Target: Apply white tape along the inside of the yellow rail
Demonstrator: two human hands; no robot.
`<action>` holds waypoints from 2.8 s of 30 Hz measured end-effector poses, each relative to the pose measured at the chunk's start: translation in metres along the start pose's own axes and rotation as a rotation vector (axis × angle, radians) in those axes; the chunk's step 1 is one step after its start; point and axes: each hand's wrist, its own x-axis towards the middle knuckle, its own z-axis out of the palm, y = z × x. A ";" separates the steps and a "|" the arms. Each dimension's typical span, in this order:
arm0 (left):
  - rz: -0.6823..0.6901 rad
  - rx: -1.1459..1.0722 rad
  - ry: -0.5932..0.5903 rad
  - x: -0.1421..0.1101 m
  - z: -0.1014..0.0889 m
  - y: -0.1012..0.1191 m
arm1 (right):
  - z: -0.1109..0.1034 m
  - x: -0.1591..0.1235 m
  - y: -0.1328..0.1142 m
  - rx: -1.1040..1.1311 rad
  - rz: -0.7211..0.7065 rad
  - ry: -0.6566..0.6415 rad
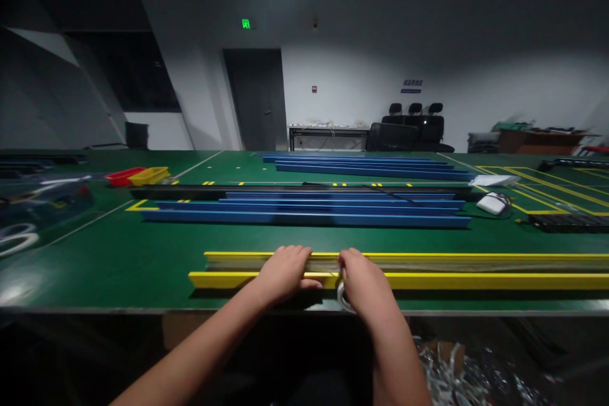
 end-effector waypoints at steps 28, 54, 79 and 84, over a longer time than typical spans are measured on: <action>-0.050 -0.075 -0.059 -0.078 -0.038 -0.099 | 0.004 -0.011 -0.016 0.036 -0.086 0.016; 0.021 -0.015 0.002 -0.017 -0.009 -0.008 | -0.001 -0.008 -0.009 -0.016 -0.044 0.007; -0.016 -0.048 -0.051 -0.081 -0.030 -0.098 | -0.002 -0.010 -0.017 0.015 -0.117 -0.025; -0.050 -0.055 -0.083 -0.077 -0.039 -0.086 | 0.002 -0.007 -0.013 0.060 -0.125 -0.024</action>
